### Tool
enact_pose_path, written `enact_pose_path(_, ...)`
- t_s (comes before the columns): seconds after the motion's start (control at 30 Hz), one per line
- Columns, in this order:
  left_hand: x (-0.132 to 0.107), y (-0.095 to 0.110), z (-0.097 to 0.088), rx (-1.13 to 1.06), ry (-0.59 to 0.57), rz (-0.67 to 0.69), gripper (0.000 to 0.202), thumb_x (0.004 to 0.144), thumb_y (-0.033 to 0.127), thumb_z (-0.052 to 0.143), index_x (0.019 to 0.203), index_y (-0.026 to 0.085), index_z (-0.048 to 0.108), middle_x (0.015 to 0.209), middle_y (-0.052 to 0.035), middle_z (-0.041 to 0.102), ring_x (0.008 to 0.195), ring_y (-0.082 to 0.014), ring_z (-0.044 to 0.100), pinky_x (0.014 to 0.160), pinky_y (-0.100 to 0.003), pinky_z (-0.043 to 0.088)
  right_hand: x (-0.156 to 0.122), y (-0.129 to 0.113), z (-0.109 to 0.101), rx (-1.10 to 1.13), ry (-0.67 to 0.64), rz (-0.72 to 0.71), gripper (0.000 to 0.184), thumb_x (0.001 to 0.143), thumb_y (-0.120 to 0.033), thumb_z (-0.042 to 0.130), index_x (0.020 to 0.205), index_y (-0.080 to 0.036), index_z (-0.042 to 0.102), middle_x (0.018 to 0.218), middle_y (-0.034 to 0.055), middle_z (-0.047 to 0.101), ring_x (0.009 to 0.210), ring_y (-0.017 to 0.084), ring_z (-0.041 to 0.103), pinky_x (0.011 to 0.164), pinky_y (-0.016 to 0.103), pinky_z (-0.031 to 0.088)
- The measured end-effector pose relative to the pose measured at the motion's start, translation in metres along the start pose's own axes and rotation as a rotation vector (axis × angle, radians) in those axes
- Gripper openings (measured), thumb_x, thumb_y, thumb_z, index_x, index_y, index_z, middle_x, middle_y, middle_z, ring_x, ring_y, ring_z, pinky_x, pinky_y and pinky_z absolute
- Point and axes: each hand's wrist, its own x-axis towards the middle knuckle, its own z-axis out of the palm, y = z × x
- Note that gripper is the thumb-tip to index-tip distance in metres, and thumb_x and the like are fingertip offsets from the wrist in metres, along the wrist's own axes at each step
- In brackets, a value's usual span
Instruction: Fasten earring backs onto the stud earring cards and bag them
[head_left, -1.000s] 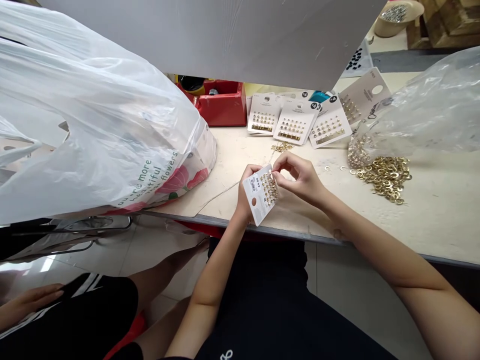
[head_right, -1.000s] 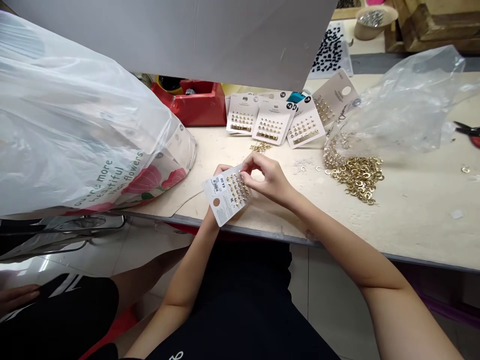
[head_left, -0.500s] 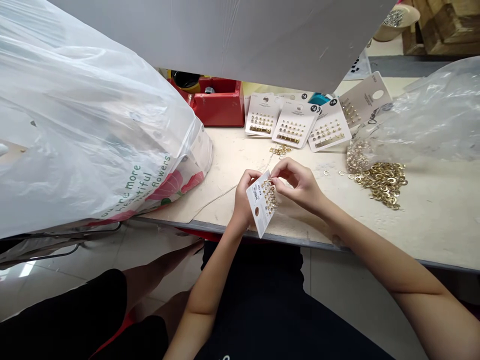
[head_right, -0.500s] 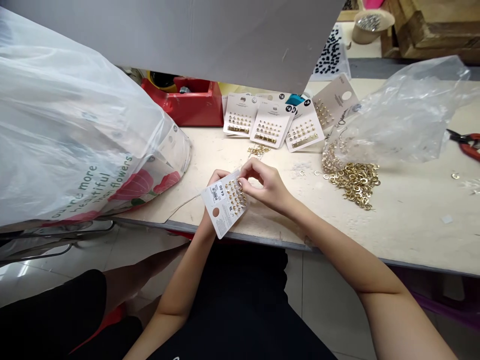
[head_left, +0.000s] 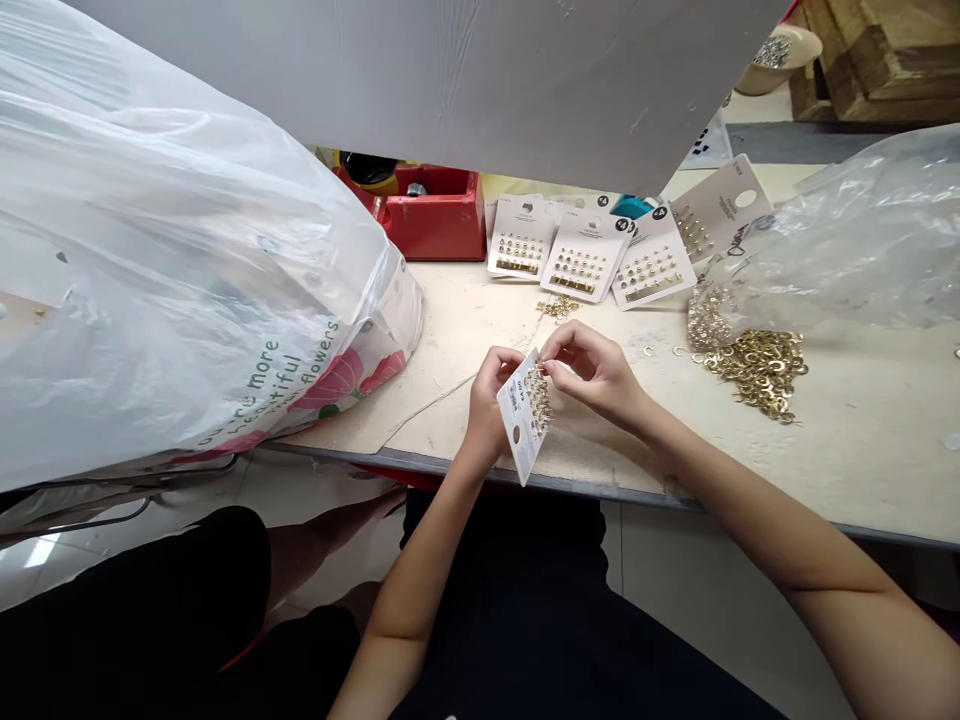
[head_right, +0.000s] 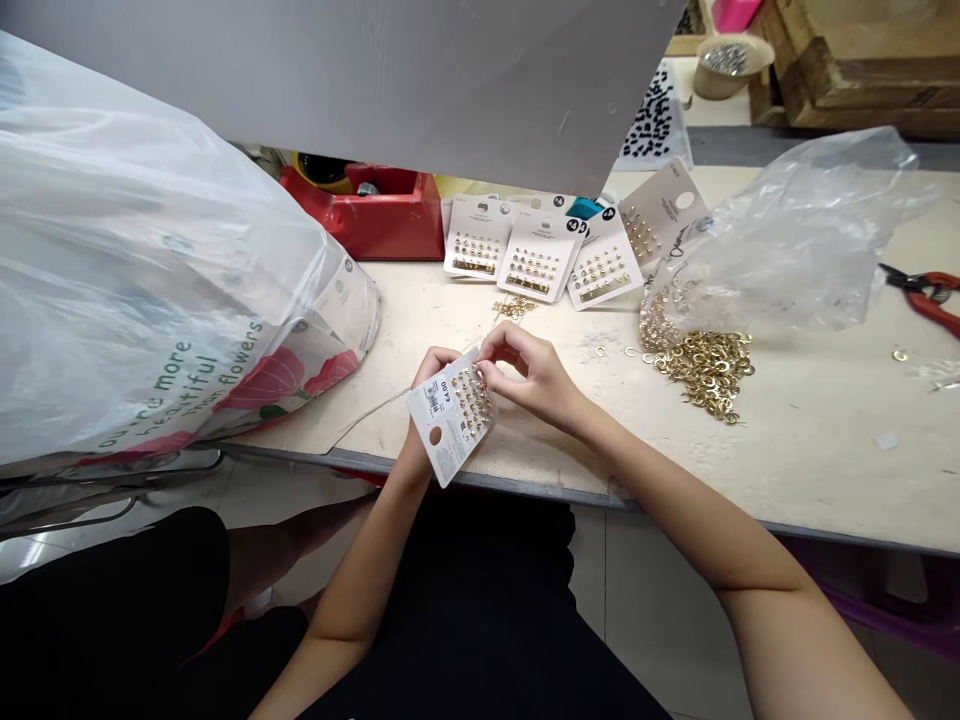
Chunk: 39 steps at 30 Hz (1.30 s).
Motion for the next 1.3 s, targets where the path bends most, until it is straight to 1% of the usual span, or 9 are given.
enact_pose_path(0.17,0.001,0.000,-0.001,0.004,0.006,-0.025,0.034,0.072,0.036,0.078,0.079,0.018,0.050,0.072,0.0016,0.053,0.061,-0.0084,0.045,0.056,-0.020,0.036,0.000,0.001,0.000,-0.011,-0.035,0.006,0.006,0.089,-0.019,0.063,0.091,-0.018,0.057,0.087,0.0034,0.058,0.082,0.015,0.060,0.077,0.029,0.055)
enact_pose_path(0.3,0.002,-0.001,-0.001,-0.017,-0.012,-0.005,0.043,0.070,0.042,0.081,0.078,0.018,0.047,0.070,0.0026,0.049,0.059,-0.0075,0.042,0.056,-0.020,0.036,0.000,0.001,-0.001,-0.113,-0.038,-0.021,0.005,0.089,-0.016,0.060,0.090,-0.018,0.056,0.086,0.0031,0.059,0.080,0.015,0.060,0.074,0.029,0.053)
enact_pose_path(0.43,0.002,-0.004,-0.001,-0.005,-0.001,0.016,0.041,0.072,0.040,0.082,0.078,0.018,0.048,0.068,0.0033,0.045,0.059,-0.0078,0.040,0.059,-0.021,0.039,0.000,-0.003,-0.002,-0.296,-0.033,-0.123,0.005,0.091,-0.014,0.058,0.091,-0.019,0.057,0.084,0.0033,0.060,0.077,0.016,0.060,0.070,0.031,0.051)
enact_pose_path(0.53,0.002,-0.009,-0.002,0.002,-0.002,0.002,0.038,0.073,0.040,0.082,0.081,0.018,0.051,0.070,0.0027,0.047,0.060,-0.0084,0.041,0.062,-0.021,0.041,0.001,-0.007,-0.003,-0.409,-0.027,-0.207,0.008,0.092,-0.012,0.057,0.093,-0.019,0.058,0.083,0.0035,0.062,0.075,0.016,0.061,0.067,0.030,0.051)
enact_pose_path(0.7,0.003,-0.012,-0.003,0.005,0.011,-0.004,0.035,0.077,0.041,0.079,0.083,0.018,0.053,0.074,0.0017,0.051,0.064,-0.0091,0.046,0.066,-0.022,0.044,0.002,-0.008,-0.003,-0.479,-0.033,-0.305,0.012,0.092,-0.008,0.058,0.095,-0.020,0.058,0.082,0.0029,0.062,0.072,0.016,0.061,0.065,0.029,0.052)
enact_pose_path(0.83,0.003,-0.013,-0.003,0.000,0.004,0.010,0.032,0.078,0.037,0.078,0.083,0.018,0.054,0.076,0.0008,0.055,0.069,-0.0098,0.052,0.068,-0.022,0.045,0.001,-0.007,-0.003,-0.483,-0.037,-0.310,0.015,0.092,-0.006,0.059,0.097,-0.020,0.058,0.083,0.0027,0.062,0.073,0.015,0.061,0.066,0.028,0.051)
enact_pose_path(0.97,0.002,-0.016,-0.004,0.001,-0.017,0.015,0.029,0.080,0.035,0.077,0.086,0.017,0.054,0.079,0.0009,0.057,0.071,-0.0095,0.054,0.068,-0.021,0.044,0.002,-0.008,-0.004,-0.483,-0.049,-0.303,0.015,0.091,-0.005,0.061,0.095,-0.019,0.058,0.082,0.0025,0.061,0.073,0.014,0.060,0.066,0.027,0.050)
enact_pose_path(1.17,0.002,-0.022,-0.004,-0.012,-0.007,-0.006,0.031,0.080,0.037,0.077,0.087,0.017,0.054,0.081,-0.0001,0.057,0.072,-0.0105,0.053,0.070,-0.023,0.043,0.000,-0.004,-0.006,-0.419,-0.054,-0.239,0.013,0.091,-0.008,0.062,0.096,-0.020,0.059,0.084,0.0028,0.063,0.076,0.015,0.062,0.067,0.028,0.050)
enact_pose_path(1.3,0.000,-0.032,-0.001,-0.044,0.000,-0.006,0.035,0.078,0.043,0.078,0.087,0.016,0.057,0.082,-0.0024,0.057,0.075,-0.0115,0.053,0.073,-0.025,0.043,-0.007,0.004,-0.010,-0.416,-0.066,-0.212,0.011,0.093,-0.014,0.061,0.099,-0.024,0.060,0.084,0.0036,0.063,0.074,0.018,0.062,0.062,0.032,0.050)
